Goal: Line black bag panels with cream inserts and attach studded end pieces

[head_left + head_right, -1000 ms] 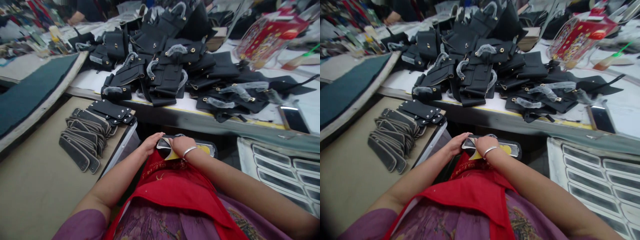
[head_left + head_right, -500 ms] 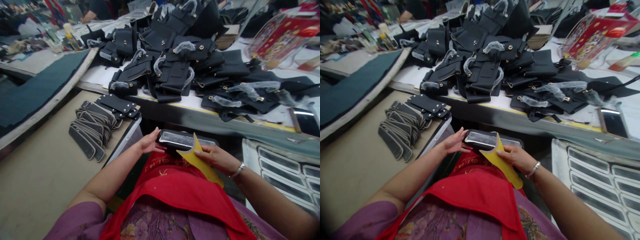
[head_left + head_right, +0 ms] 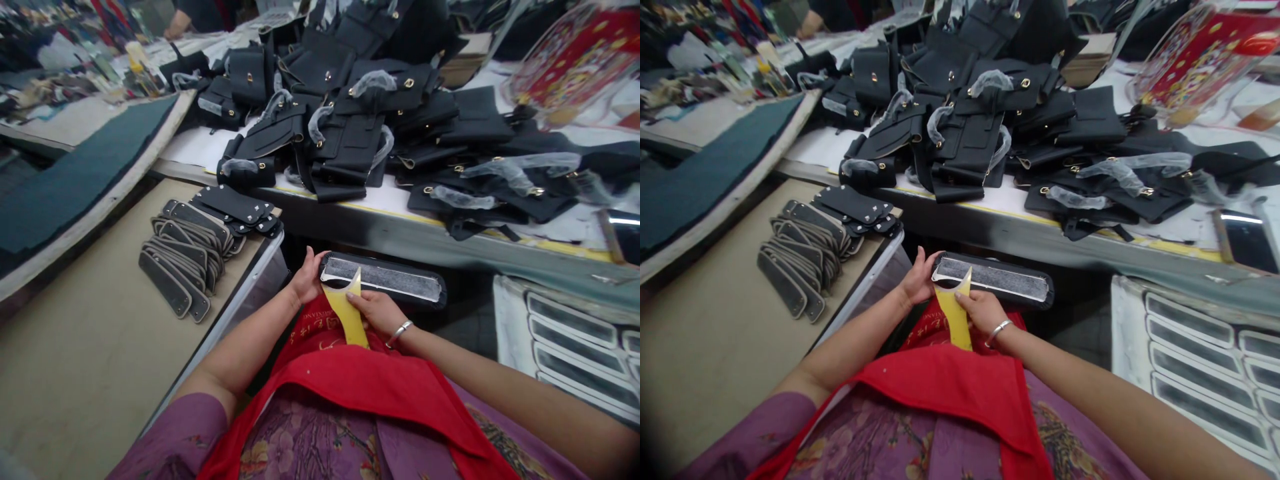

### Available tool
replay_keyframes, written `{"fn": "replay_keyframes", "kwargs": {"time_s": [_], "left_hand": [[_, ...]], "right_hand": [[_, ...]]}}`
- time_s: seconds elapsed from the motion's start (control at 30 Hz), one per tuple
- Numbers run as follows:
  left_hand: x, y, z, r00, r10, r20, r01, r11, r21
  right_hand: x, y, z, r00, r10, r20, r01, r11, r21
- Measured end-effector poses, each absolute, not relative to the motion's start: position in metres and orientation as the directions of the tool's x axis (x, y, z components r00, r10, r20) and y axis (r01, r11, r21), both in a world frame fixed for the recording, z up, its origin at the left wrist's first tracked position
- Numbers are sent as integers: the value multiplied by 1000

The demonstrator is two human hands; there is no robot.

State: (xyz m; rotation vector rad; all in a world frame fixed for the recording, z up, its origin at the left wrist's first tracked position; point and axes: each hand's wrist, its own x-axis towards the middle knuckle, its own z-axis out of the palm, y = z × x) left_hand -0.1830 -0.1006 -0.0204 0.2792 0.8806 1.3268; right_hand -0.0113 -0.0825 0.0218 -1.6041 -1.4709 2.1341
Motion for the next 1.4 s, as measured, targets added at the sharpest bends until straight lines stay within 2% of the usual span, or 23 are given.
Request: {"fn": "replay_keyframes", "kwargs": {"time_s": [0.2,0.3,0.4,0.67,1.0,1.3,1.4], "left_hand": [[-186,-111,-33,-48,931,-363,-766,198,611],[-186,-110,-35,-70,931,-358,-787,169,594],[-185,-103,-37,-143,919,-367,-757,137,639],[-190,-85,-41,-232,893,-385,-544,209,813],[-185,-78,-35,-349,854,-387,-302,288,909],[-176,-78,-38,-437,840,-323,-99,312,945],[-185,-79,-32,-426,851,-308,115,389,914]], "right_hand": [[-53,-100,13,-473,442,-762,258,-758,-599],[-63,-102,8,-502,430,-751,160,-807,-569],[-63,-99,3,-512,426,-746,120,-824,-553],[-60,-84,-3,-498,365,-786,68,-888,-455],[-49,-72,-12,-484,250,-839,140,-924,-356],[-44,-77,-1,-385,332,-861,77,-918,-389],[-48,-85,3,-416,325,-849,33,-928,-372]]}}
